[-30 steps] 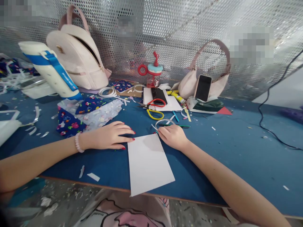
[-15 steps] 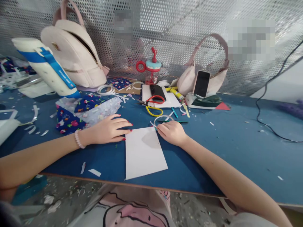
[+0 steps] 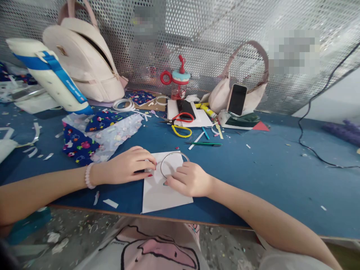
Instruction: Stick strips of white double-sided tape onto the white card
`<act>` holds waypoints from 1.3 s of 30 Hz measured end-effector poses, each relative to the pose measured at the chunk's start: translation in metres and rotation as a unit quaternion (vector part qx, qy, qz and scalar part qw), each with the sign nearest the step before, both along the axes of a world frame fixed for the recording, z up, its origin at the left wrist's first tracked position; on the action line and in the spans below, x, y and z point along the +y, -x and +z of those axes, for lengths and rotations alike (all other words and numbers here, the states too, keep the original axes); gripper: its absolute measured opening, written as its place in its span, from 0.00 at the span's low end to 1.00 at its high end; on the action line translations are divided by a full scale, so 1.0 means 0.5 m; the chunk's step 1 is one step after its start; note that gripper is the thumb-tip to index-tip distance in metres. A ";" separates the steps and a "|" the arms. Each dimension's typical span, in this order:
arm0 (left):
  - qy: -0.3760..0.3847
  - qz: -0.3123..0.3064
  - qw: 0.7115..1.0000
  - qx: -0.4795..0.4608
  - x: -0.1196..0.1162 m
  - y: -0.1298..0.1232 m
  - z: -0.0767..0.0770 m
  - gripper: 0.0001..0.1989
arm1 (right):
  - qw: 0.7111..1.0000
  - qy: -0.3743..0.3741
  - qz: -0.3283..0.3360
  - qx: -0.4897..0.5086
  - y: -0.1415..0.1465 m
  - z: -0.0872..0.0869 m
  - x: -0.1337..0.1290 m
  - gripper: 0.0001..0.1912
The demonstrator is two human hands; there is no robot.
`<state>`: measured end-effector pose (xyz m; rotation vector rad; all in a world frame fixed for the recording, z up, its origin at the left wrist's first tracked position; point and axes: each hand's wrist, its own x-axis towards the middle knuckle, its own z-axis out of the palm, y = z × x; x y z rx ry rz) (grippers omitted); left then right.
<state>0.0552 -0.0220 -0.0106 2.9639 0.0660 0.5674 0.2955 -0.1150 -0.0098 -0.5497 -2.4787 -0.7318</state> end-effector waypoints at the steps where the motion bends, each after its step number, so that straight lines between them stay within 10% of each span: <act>1: 0.005 -0.003 1.000 -0.005 0.000 0.000 -0.001 0.09 | 1.000 0.004 -0.002 0.002 0.001 0.001 -0.001 0.11; 18: 0.047 0.006 0.997 -0.056 -0.003 -0.001 0.000 0.07 | 0.995 0.038 -0.094 -0.015 -0.002 -0.004 -0.005 0.14; 34: -0.219 0.007 0.973 -0.080 -0.011 0.005 0.026 0.11 | 0.985 -0.020 -0.173 -0.014 0.004 -0.007 -0.008 0.10; 39: -0.202 0.020 0.971 -0.125 -0.024 0.010 0.039 0.08 | 0.989 -0.008 -0.146 0.019 -0.005 0.001 -0.012 0.10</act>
